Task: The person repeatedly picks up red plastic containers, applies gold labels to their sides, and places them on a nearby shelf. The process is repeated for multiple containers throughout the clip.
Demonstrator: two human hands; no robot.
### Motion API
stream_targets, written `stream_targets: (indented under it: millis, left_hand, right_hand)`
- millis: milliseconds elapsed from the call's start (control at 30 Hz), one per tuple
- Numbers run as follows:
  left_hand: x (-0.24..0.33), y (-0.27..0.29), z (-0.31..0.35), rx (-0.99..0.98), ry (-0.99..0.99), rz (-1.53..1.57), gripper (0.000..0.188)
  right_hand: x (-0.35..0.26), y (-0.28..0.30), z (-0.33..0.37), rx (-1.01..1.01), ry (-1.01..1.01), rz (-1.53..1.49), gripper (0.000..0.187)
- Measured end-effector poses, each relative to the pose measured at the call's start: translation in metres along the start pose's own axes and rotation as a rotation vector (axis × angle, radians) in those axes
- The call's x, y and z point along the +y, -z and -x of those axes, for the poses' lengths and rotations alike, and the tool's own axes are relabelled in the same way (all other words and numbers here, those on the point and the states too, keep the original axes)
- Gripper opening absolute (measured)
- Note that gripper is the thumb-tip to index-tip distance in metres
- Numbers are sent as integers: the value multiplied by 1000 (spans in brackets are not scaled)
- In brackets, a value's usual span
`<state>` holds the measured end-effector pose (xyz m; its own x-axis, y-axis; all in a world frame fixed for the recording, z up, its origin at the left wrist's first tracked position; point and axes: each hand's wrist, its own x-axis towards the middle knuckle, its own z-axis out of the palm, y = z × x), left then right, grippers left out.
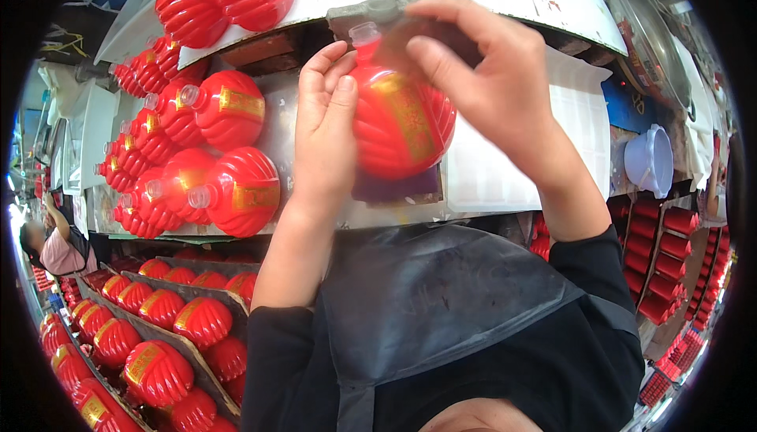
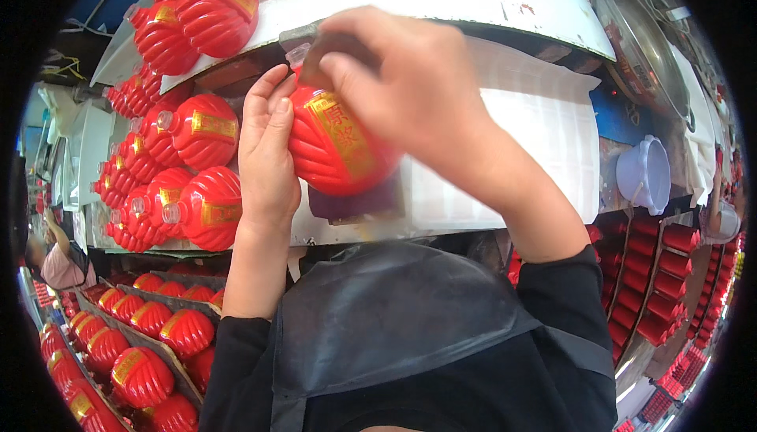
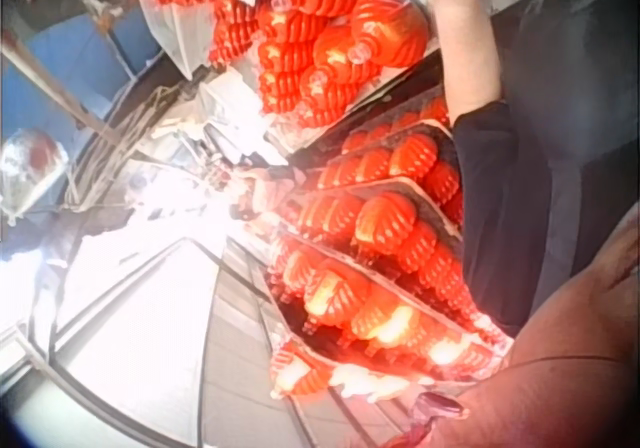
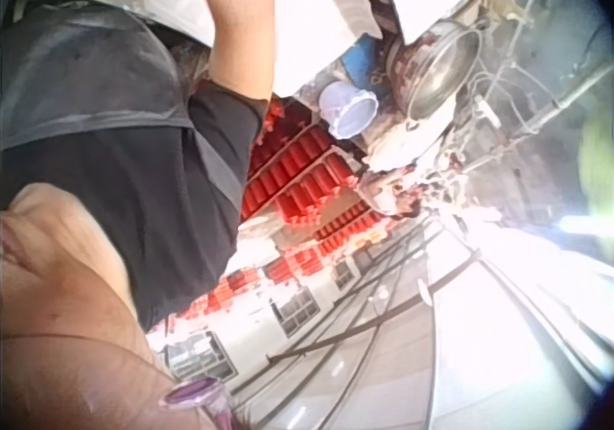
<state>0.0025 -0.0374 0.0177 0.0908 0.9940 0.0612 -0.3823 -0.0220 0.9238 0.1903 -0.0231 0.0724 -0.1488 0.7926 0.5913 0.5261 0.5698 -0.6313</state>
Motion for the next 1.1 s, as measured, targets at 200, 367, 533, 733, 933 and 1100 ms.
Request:
stream_targets:
  millis: [200,367,533,733,933,1100]
  left_hand:
    - [2,0,4,-15,-3,-48,42]
    - [-1,1,2,-17,-35,-96,43]
    - [1,-1,4,-21,-36,-90,46]
    - [6,4,-26,-101,-37,-422,62]
    - [3,19,-52,-52,200,-68,32]
    - [-4,29,-54,73,234,78,24]
  right_hand:
    - [-8,7,7,-73,-312,199,26]
    - [-14,13,13,-25,-209,101,28]
    - [-8,9,19,-60,-187,129,26]
    - [28,9,18,-11,-254,35,29]
    - [26,-5,39,-65,141,-61,23]
    - [9,-7,80,-141,580,115,18]
